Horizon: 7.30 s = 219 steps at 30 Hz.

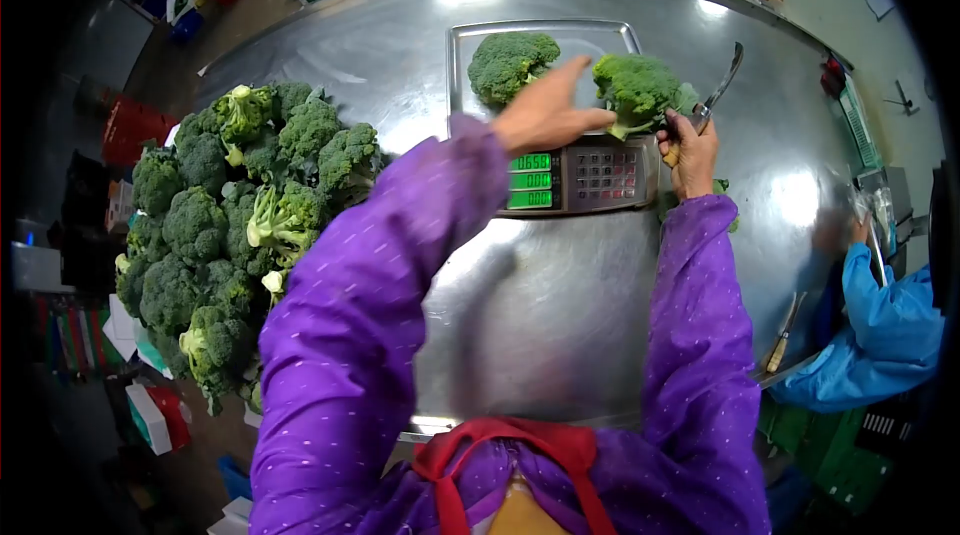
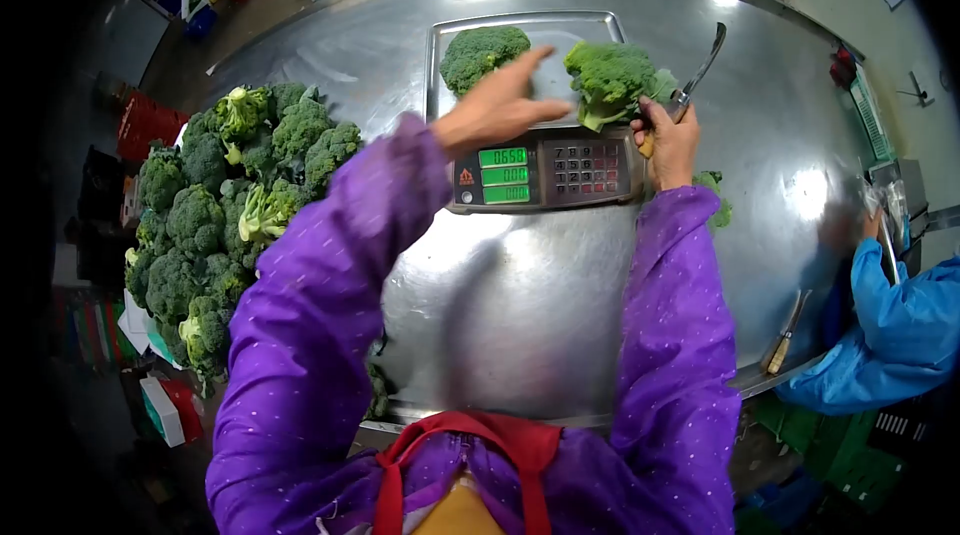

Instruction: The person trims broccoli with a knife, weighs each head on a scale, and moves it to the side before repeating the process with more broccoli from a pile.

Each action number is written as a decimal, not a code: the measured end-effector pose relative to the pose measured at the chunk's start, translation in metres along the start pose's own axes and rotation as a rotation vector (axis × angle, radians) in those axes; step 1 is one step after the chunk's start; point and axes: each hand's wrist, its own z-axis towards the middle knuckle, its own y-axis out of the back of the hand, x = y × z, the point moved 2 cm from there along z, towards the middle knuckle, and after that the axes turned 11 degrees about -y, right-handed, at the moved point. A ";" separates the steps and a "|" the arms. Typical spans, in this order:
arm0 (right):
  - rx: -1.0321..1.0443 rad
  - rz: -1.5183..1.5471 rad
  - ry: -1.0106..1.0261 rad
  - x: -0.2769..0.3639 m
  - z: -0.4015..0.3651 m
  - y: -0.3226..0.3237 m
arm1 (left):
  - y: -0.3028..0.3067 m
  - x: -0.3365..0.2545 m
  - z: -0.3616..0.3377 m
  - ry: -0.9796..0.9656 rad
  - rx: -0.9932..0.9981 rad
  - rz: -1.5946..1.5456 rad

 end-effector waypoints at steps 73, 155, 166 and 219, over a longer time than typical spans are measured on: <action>-0.561 -0.216 0.028 -0.014 -0.239 0.172 | 0.170 0.096 -0.338 0.615 -0.579 0.473; 0.039 -0.532 -0.243 -0.059 -0.247 -0.002 | -0.008 -0.019 -0.278 0.467 -0.498 -0.297; 0.188 -0.727 -0.388 -0.129 -0.320 0.046 | 0.036 0.077 -0.051 0.050 -0.332 0.040; -0.413 -0.067 -0.429 -0.131 -0.337 0.105 | -0.158 -0.055 -0.034 -0.210 -0.147 -0.461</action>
